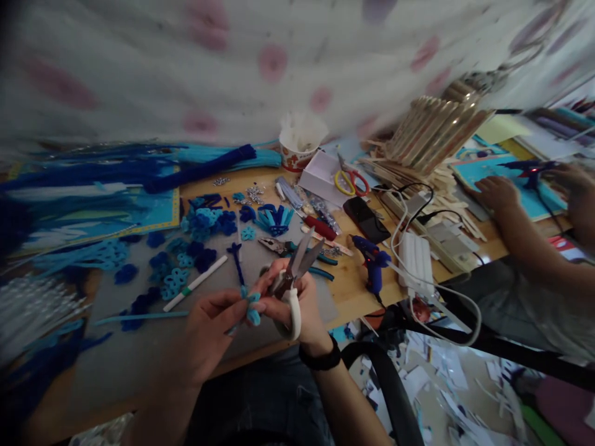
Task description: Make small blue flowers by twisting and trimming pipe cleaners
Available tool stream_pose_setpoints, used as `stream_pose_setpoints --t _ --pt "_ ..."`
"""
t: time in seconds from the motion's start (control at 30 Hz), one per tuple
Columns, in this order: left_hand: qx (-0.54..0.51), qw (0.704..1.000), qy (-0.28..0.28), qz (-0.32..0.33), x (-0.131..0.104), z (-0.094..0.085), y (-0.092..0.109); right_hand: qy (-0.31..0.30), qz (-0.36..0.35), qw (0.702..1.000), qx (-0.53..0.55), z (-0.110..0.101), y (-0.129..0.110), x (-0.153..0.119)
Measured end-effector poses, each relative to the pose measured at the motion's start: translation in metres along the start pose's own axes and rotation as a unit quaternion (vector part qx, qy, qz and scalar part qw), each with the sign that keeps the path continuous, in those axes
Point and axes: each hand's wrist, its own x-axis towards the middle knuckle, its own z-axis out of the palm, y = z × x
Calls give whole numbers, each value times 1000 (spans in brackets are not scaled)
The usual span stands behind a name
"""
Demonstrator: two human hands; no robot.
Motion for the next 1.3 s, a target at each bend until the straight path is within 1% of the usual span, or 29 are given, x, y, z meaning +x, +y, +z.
stream_pose_setpoints --t 0.13,0.27,0.37,0.5,0.63,0.7,0.77,0.83,0.9,0.97,1.0,1.03,1.1,1.17,1.3 --pt "-8 1000 -30 -5 -3 3 -1 -3 -20 1000 1 2 -2 -2" --pt "-25 999 -30 -9 -4 7 -2 -2 -20 1000 7 6 -7 -4" --pt "-32 999 -31 -15 -3 8 -4 12 -14 1000 -4 8 -10 -5" --pt "-40 998 -37 -19 -2 10 -7 25 -28 999 -15 6 -11 -4" --pt "-57 998 -34 -14 -2 12 -8 13 -50 999 -14 6 -11 -3" --pt "-57 998 -39 -12 -3 13 -9 7 -51 999 -17 7 -11 -3" --pt "-52 998 -37 -12 -5 12 -10 13 -46 998 -30 9 -10 -3" --pt "-36 999 -23 -5 -5 10 -11 31 -58 997 -38 8 -10 -1" --pt "-3 1000 3 14 -2 6 -14 57 -98 993 -37 4 -11 4" --pt "30 997 60 49 1 2 -16 96 -140 984 -52 -4 -15 8" --pt "42 993 92 68 3 -1 -16 117 -145 980 -75 -8 -17 10" --pt "50 988 119 85 4 -2 -16 134 -139 975 -113 -12 -20 11" --pt "58 982 145 108 6 -5 -14 151 -104 968 -174 -18 -24 12" --pt "62 981 142 115 7 -6 -11 152 -72 965 -200 -21 -26 11" --pt "41 984 133 110 8 -6 -8 151 -29 964 -217 -17 -21 10"
